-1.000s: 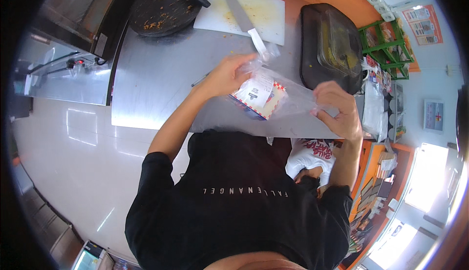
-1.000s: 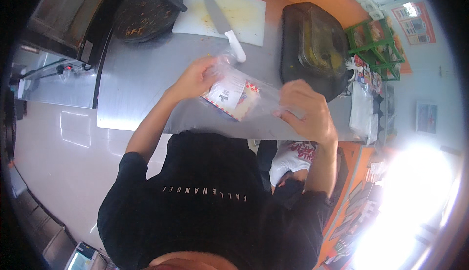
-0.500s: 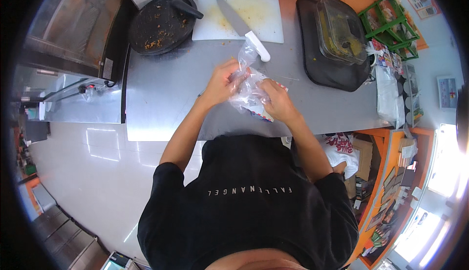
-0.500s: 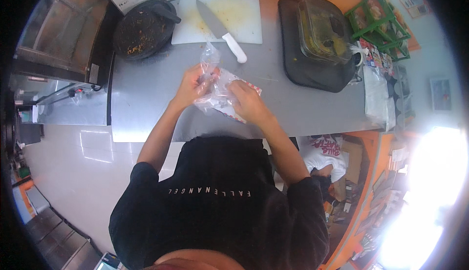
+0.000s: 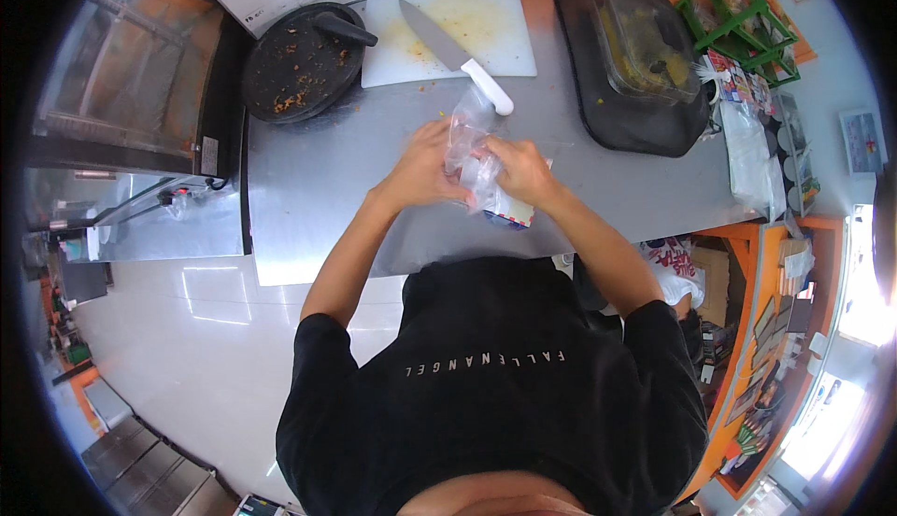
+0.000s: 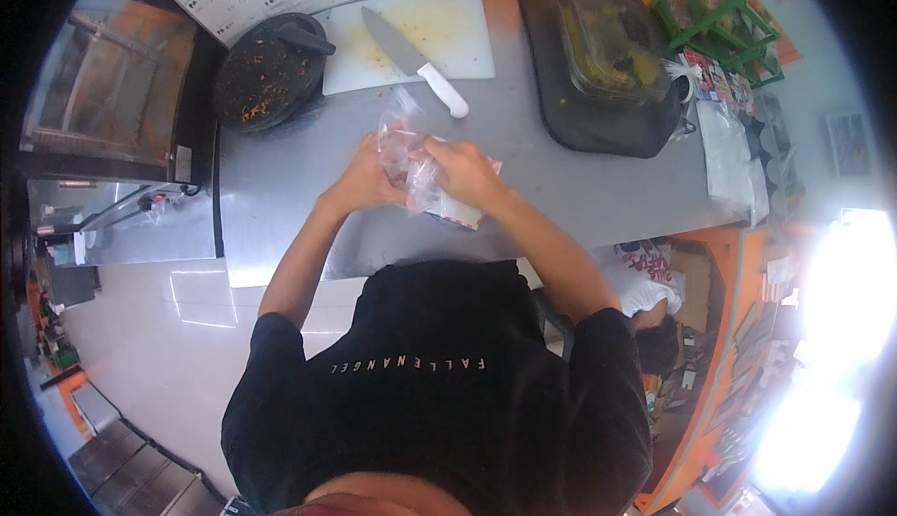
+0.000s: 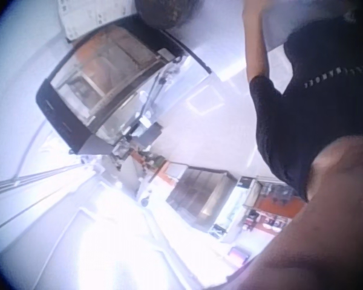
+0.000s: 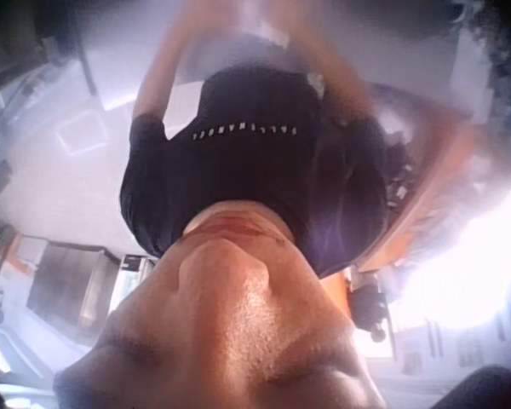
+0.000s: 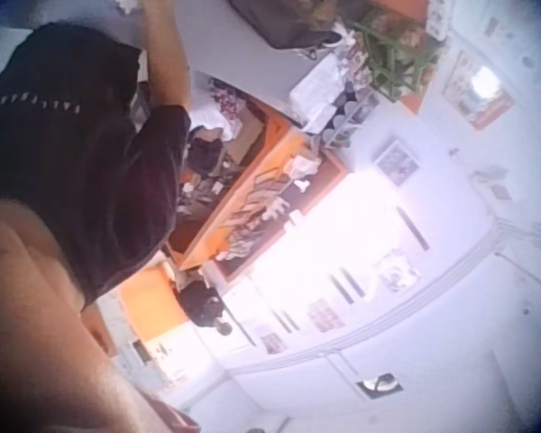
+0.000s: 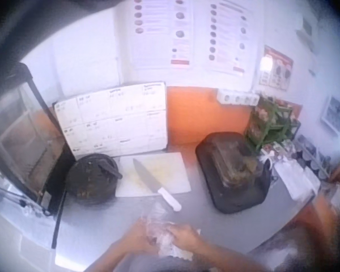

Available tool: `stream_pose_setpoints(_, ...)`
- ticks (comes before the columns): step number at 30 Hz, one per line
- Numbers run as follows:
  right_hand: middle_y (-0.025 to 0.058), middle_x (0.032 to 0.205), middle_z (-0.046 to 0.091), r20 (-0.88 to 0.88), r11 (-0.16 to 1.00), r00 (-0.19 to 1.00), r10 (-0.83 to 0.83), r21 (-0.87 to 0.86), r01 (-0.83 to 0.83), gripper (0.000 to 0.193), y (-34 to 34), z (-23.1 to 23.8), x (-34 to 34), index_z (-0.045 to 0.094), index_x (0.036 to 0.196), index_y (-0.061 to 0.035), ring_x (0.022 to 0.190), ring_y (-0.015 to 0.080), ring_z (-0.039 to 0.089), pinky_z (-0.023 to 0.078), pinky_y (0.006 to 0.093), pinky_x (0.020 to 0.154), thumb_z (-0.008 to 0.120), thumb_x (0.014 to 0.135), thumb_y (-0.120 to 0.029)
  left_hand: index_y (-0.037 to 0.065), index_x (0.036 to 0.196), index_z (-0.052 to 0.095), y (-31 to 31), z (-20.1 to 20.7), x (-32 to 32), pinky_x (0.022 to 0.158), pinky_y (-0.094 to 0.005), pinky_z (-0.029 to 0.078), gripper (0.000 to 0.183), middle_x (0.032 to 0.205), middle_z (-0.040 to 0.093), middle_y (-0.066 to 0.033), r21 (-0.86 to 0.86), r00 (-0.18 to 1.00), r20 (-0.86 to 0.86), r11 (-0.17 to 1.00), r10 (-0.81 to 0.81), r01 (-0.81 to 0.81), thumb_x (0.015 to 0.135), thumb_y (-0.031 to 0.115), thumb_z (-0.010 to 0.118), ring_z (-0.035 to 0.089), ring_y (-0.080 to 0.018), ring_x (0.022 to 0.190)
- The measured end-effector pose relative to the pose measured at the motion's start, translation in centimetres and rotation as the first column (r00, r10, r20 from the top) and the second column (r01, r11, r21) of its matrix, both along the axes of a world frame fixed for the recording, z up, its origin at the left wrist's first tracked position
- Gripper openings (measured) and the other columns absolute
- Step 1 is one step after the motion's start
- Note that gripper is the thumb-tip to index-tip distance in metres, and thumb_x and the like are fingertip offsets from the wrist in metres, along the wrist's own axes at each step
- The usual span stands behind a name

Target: The person unpacks a plastic-wrapped item, then folds and assembles flat cardboard pieces into small takeaway-style boxes at a counter. The person repeatedly folds flaps and tucks tabs to form the box shape.

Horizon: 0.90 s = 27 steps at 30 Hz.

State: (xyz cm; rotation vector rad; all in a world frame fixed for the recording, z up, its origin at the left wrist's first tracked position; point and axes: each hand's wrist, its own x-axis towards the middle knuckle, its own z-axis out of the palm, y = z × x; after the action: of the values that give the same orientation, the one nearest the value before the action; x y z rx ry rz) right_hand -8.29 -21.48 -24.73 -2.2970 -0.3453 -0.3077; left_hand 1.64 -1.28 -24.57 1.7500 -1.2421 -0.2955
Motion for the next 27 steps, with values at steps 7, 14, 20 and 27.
stream_pose_setpoints(7,0.0079,0.088,0.069,0.445,0.935,0.866,0.229,-0.349,-0.068,0.02,0.6,1.1,1.4,0.067,0.09,-0.0079,0.088,0.0258,0.07,0.054,0.0385,0.073,0.071,0.073,-0.018,0.013,0.13,0.062,-0.6,-1.6,0.8,0.12,-0.0537,0.021,0.074,0.145,0.053,-0.0099,0.226,0.922,0.342,0.968,-0.183,0.108,0.067,0.045,0.084,0.035,-0.0354,0.144)
stream_pose_setpoints(14,0.0038,0.079,0.063,0.489,0.771,0.686,0.539,-0.614,-0.168,0.018,1.0,3.1,4.8,0.062,0.075,-0.0102,0.079,0.0199,0.065,0.05,0.0309,0.072,0.069,0.074,-0.027,0.016,0.123,0.066,-1.6,-1.6,1.4,0.115,-0.0529,0.031,0.051,0.129,0.063,-0.0103,0.197,0.861,0.443,0.964,-0.251,0.18,0.079,0.038,0.077,0.051,-0.034,0.129)
stream_pose_setpoints(20,0.0059,0.078,0.07,0.244,0.665,0.768,0.592,-0.686,-0.294,0.021,1.3,3.2,6.9,0.071,0.08,-0.01,0.076,0.0231,0.069,0.053,0.0371,0.067,0.067,0.073,-0.029,0.017,0.123,0.066,-3.8,1.8,0.4,0.108,-0.0528,0.036,0.043,0.125,0.066,-0.0077,0.444,0.985,0.028,0.885,-0.168,0.138,0.086,0.04,0.07,0.055,-0.0313,0.122)
stream_pose_setpoints(27,0.0106,0.074,0.071,-0.038,0.697,0.899,0.435,-0.619,-0.363,0.031,2.5,5.4,6.1,0.073,0.08,-0.0085,0.07,0.0312,0.069,0.054,0.0413,0.063,0.07,0.072,-0.038,0.014,0.121,0.067,-3.6,-0.9,1.0,0.103,-0.0511,0.041,0.039,0.127,0.066,-0.0081,0.479,0.995,-0.038,0.872,-0.09,0.097,0.089,0.037,0.067,0.057,-0.0303,0.118)
